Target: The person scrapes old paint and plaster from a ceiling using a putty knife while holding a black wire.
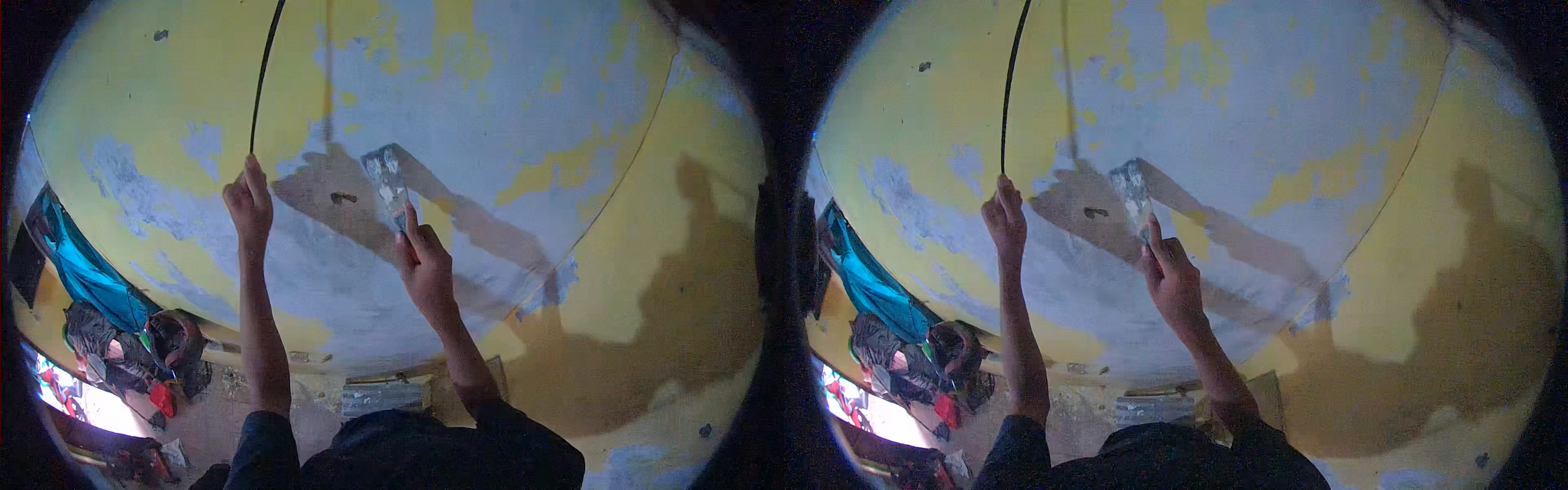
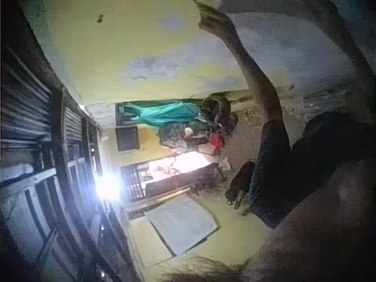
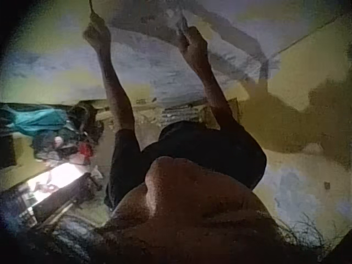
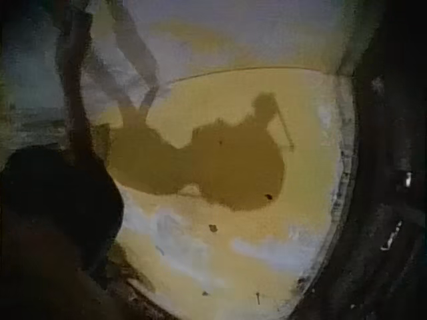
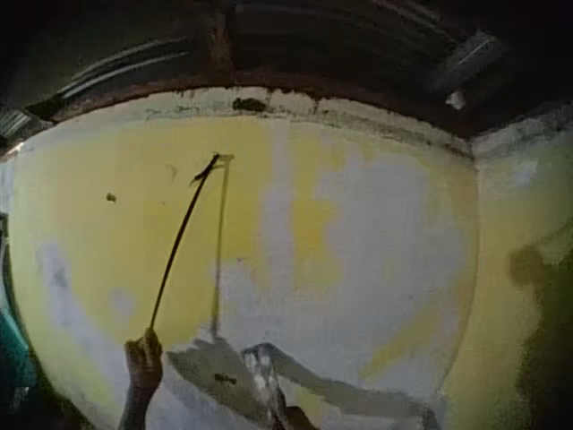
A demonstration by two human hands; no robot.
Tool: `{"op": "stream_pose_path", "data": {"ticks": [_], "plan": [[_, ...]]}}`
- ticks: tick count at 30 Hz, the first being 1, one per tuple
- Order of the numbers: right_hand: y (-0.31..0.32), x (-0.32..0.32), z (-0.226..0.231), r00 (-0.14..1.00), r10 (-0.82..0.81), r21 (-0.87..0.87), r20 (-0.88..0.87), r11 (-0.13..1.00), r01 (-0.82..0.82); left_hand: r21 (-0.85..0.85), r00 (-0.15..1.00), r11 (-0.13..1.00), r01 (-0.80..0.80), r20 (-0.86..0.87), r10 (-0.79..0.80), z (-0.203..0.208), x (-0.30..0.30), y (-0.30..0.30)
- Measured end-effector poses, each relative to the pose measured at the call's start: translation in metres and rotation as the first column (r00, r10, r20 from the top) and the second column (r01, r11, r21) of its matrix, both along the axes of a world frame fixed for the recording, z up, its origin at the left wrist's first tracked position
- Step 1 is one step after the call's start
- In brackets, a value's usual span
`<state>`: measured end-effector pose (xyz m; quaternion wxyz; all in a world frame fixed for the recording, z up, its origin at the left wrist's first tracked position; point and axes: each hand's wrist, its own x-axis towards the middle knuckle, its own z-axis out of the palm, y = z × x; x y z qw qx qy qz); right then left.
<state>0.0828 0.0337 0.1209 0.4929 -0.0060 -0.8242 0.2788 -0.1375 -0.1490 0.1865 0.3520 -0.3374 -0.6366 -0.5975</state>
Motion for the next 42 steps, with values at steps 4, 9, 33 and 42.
{"op": "stream_pose_path", "data": {"ticks": [4,9,33,42], "plan": [[-0.009,-0.014,0.015,0.993,-0.093,0.047,0.07,0.995,0.09,-0.092,0.989,0.987,-0.134,-0.075,0.128,0.002,-0.014,-0.008],[-0.011,-0.024,0.028,0.994,-0.109,0.088,0.032,0.991,0.105,-0.019,0.982,0.989,-0.144,-0.123,0.141,-0.001,-0.009,0.002],[-0.036,-0.069,0.172,0.987,-0.136,0.248,-0.089,0.957,0.154,-0.15,0.999,0.988,-0.047,0.017,0.05,0.028,0.093,-0.051],[-0.042,-0.113,0.244,0.956,-0.078,0.423,-0.284,0.884,0.198,-0.146,0.998,0.989,-0.035,-0.049,0.028,0.035,0.122,-0.039]]}}
